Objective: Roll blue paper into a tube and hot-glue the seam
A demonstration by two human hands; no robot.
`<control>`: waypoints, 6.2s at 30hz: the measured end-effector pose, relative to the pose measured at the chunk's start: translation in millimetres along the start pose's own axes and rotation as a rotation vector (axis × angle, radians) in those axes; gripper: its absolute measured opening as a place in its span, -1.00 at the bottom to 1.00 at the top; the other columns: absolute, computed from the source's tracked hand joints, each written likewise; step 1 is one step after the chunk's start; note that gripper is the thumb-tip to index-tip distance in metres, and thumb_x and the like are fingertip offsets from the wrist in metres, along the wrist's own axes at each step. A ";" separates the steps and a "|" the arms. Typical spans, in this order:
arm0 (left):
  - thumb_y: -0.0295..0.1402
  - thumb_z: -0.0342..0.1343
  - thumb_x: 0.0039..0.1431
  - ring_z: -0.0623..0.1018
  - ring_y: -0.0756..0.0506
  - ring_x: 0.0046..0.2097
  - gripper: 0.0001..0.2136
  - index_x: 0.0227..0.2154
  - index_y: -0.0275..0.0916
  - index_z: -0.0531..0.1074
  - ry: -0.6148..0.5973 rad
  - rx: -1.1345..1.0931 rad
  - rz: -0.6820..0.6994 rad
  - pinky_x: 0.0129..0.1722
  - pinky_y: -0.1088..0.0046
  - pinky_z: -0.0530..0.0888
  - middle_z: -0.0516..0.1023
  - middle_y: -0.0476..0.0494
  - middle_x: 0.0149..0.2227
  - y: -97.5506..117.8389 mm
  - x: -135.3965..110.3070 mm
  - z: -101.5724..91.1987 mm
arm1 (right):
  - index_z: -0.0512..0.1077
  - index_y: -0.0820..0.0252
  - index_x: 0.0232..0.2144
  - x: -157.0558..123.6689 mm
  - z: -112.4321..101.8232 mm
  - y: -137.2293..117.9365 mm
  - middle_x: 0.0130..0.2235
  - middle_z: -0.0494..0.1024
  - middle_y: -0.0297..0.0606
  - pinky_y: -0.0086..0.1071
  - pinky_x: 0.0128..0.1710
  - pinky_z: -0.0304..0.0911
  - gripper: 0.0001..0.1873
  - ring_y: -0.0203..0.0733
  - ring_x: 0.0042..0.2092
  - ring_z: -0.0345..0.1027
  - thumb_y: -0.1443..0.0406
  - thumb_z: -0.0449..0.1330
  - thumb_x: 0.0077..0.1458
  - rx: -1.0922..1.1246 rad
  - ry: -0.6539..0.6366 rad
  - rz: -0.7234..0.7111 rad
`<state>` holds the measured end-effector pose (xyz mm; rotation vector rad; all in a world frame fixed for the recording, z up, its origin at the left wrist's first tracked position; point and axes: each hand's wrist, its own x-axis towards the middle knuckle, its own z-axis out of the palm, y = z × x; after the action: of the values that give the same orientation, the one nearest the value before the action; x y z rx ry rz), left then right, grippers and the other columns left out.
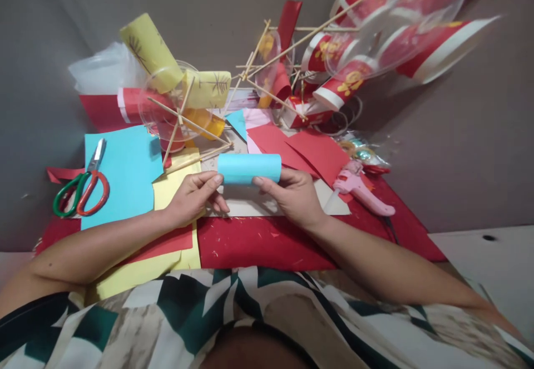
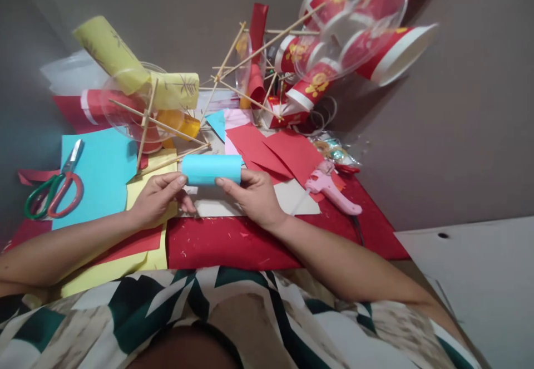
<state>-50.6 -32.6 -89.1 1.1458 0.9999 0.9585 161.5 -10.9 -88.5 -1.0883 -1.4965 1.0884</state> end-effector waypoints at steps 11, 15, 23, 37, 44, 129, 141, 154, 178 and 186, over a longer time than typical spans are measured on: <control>-0.14 0.29 0.13 0.54 0.06 -0.55 -0.73 -0.43 -0.26 0.49 0.046 0.002 0.003 -0.49 0.59 0.47 0.60 -0.05 -0.58 -4.2 3.1 -2.7 | 0.52 0.21 -0.58 -1.5 -2.0 -3.6 -0.55 0.43 -0.37 -0.42 -0.49 0.19 -0.70 -0.36 -0.50 0.19 0.10 0.38 -0.08 0.055 -0.103 0.004; -0.10 0.26 0.15 0.53 0.06 -0.56 -0.70 -0.44 -0.27 0.49 0.037 0.010 0.000 -0.50 0.59 0.46 0.60 -0.07 -0.57 -3.4 2.9 -1.8 | 0.49 0.22 -0.66 -1.3 -3.6 -1.5 -0.59 0.41 -0.38 -0.43 -0.51 0.16 -0.63 -0.37 -0.52 0.17 0.07 0.38 -0.06 0.034 -0.077 0.032; -0.21 0.34 0.08 0.59 0.00 -0.52 -0.70 -0.16 -0.23 0.55 0.014 0.028 -0.008 -0.51 0.57 0.48 0.60 -0.01 -0.55 -4.8 2.8 -0.5 | 0.53 0.24 -0.61 2.2 -5.1 8.9 -0.59 0.51 -0.31 -0.43 -0.53 0.24 -0.61 -0.32 -0.53 0.32 0.03 0.42 -0.12 0.131 -0.112 0.166; -0.31 0.35 0.08 0.65 0.00 -0.38 -0.81 -0.27 -0.26 0.53 0.078 -0.060 0.082 -0.42 0.60 0.56 0.65 -0.02 -0.45 -3.3 5.1 0.9 | 0.52 0.23 -0.57 1.0 -2.5 10.9 -0.57 0.48 -0.40 -0.49 -0.53 0.39 -0.63 -0.36 -0.55 0.40 0.05 0.46 -0.16 0.248 -0.161 0.226; -0.31 0.38 0.05 0.68 -0.03 -0.39 -0.71 -0.18 -0.24 0.50 0.116 -0.052 0.144 -0.41 0.59 0.59 0.65 0.02 -0.46 0.4 5.8 -0.6 | 0.30 0.20 -0.74 0.5 -2.2 4.0 -0.69 0.23 -0.48 -0.50 -0.64 0.37 -0.41 -0.32 -0.63 0.40 -0.12 0.40 -0.18 0.277 -0.137 0.271; -0.19 0.41 -0.03 0.23 -0.30 0.36 0.01 0.40 -0.05 -0.10 -0.071 0.480 0.428 0.31 0.14 0.24 0.05 -0.30 0.42 -11.5 20.9 -19.2 | -0.12 -0.29 0.39 -3.4 -8.3 20.0 0.40 0.13 -0.21 0.02 0.21 0.27 -0.04 0.03 0.31 0.20 0.20 0.31 0.11 -0.235 -0.436 -0.334; -0.18 0.39 -0.02 0.45 -0.24 0.19 -0.23 0.26 -0.02 0.21 -0.017 0.217 0.262 0.11 0.24 0.47 0.38 -0.23 0.24 -0.9 17.1 -16.2 | 0.03 -0.26 0.34 -7.5 -12.0 18.4 0.26 0.36 -0.18 -0.07 0.11 0.39 -0.21 -0.03 0.19 0.36 0.18 0.26 0.15 -0.111 -0.265 -0.292; -0.23 0.43 -0.06 0.60 -0.24 0.01 -0.34 0.14 -0.11 0.37 -0.136 -0.070 -0.082 -0.13 0.33 0.59 0.56 -0.24 0.08 6.8 12.5 -11.3 | 0.19 -0.19 0.27 -8.9 -12.4 5.8 0.16 0.45 -0.16 -0.15 -0.11 0.48 -0.33 -0.04 0.00 0.45 0.06 0.25 0.14 -0.059 -0.137 -0.267; 0.03 0.32 0.00 0.17 -0.44 0.38 0.02 0.39 -0.16 -0.12 -0.278 0.793 0.459 0.25 -0.03 0.31 0.11 -0.45 0.38 -10.0 13.3 -17.8 | 0.56 0.05 -0.10 -12.5 -14.3 -0.4 -0.31 0.68 -0.27 -0.40 -0.28 0.51 -0.63 -0.23 -0.28 0.58 0.51 0.25 0.08 -0.207 -0.283 -0.741; -0.07 0.36 0.00 0.24 -0.39 0.35 0.04 0.41 -0.04 -0.18 -0.303 0.718 0.489 0.27 -0.02 0.30 0.04 -0.39 0.41 -18.9 18.1 -22.8 | 0.48 -0.04 0.06 -15.1 -28.2 -1.4 -0.27 0.66 -0.25 -0.34 -0.38 0.45 -0.49 -0.18 -0.31 0.55 0.48 0.24 0.09 -0.461 -0.072 -0.865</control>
<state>-66.0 -12.4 -112.8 2.1404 0.8434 0.7698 191.3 -22.5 -85.8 -0.5561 -2.0452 0.1810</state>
